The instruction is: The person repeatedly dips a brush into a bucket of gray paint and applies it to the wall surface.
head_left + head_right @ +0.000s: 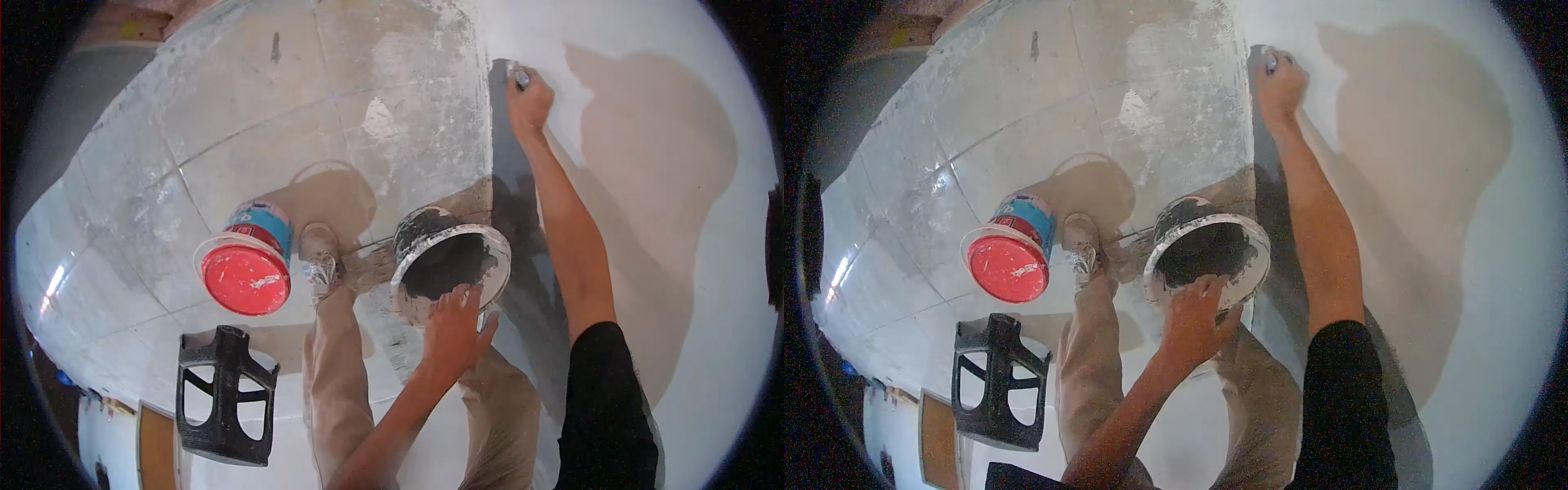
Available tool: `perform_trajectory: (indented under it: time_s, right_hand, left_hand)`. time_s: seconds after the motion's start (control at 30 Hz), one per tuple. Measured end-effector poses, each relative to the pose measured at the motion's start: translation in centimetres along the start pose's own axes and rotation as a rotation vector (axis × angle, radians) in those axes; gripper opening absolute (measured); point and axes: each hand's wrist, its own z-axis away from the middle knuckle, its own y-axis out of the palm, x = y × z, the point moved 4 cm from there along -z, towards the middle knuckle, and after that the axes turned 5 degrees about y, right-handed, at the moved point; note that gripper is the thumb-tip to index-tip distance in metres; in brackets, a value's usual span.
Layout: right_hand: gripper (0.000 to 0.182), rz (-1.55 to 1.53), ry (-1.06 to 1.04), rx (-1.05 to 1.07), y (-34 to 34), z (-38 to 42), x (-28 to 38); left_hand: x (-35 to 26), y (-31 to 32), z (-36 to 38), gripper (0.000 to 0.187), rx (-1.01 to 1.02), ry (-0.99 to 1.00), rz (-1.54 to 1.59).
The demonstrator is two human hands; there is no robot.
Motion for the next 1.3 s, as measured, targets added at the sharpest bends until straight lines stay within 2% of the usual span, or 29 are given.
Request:
perform_trajectory:
  time_s: [0.07, 0.1, 0.17, 0.3, 0.4, 0.5, 0.6, 0.73, 0.77, 0.87, 0.9, 0.97, 1.0, 1.03, 1.17, 1.3]
  right_hand:
    - [0.024, -0.032, -0.048, -0.045, -2.8, 0.9, 1.0]
    - [0.016, 0.002, -0.153, -0.156, -4.0, 1.5, 1.5]
    - [0.017, -0.096, -0.161, -0.17, -4.9, 2.7, 1.8]
    - [0.02, -0.181, 0.009, -0.041, -1.3, 2.9, 1.1]
    - [0.023, 0.025, -0.16, 0.067, 1.7, 1.6, 1.3]
    - [0.024, 0.209, -0.199, 0.064, 1.9, 0.4, 0.0]
    - [0.023, 0.091, -0.238, -0.088, -3.5, 1.4, 1.6]
    - [0.02, -0.154, -0.179, -0.142, -5.9, 3.8, 2.1]
    - [0.019, -0.212, -0.123, -0.093, -5.1, 4.0, 2.1]
    - [0.018, -0.15, -0.07, -0.007, -1.3, 3.4, 1.6]
    - [0.017, -0.036, -0.102, 0.022, -0.4, 2.9, 1.1]
    - [0.017, 0.046, -0.07, 0.01, -0.4, 1.8, 0.0]
    - [0.017, 0.092, -0.053, 0.01, -0.9, 1.7, -0.3]
    - [0.019, 0.053, -0.124, -0.039, -2.8, 1.7, 0.5]
    - [0.017, -0.151, -0.159, -0.225, -9.0, 3.8, 2.3]
    - [0.02, -0.293, -0.001, -0.026, -6.7, 6.9, 1.8]
  left_hand:
    - [-0.1, -0.4, -0.2, 0.054, 0.004, -0.01, 0.019]
    - [-0.2, -0.6, -0.4, 0.054, 0.013, -0.02, 0.036]
    - [-0.5, -0.8, -0.8, 0.054, 0.022, -0.026, 0.061]
    - [0.1, -0.9, -0.6, 0.056, 0.02, -0.021, 0.042]
    - [0.0, -0.8, -0.6, 0.057, 0.041, -0.025, 0.028]
    - [-0.3, -0.9, -0.9, 0.056, 0.075, -0.04, 0.006]
    - [-0.2, -1.0, -0.7, 0.056, 0.031, -0.019, 0.007]
    - [-0.5, -1.5, -1.0, 0.055, 0.041, -0.007, 0.052]
    - [-0.6, -1.4, -1.0, 0.055, 0.043, -0.006, 0.05]
    - [-0.5, -1.4, -1.0, 0.054, 0.045, -0.011, 0.022]
    - [-0.6, -1.4, -1.1, 0.053, 0.053, -0.014, 0.014]
    - [-0.7, -1.3, -1.0, 0.052, 0.051, -0.015, 0.007]
    - [-0.8, -1.2, -0.9, 0.052, 0.041, -0.011, 0.011]
    - [-0.9, -1.1, -0.7, 0.052, 0.029, -0.008, 0.019]
    - [-0.4, -1.1, -0.8, 0.051, 0.018, -0.015, 0.035]
    - [-0.7, -1.0, -0.6, 0.051, 0.022, -0.022, 0.001]
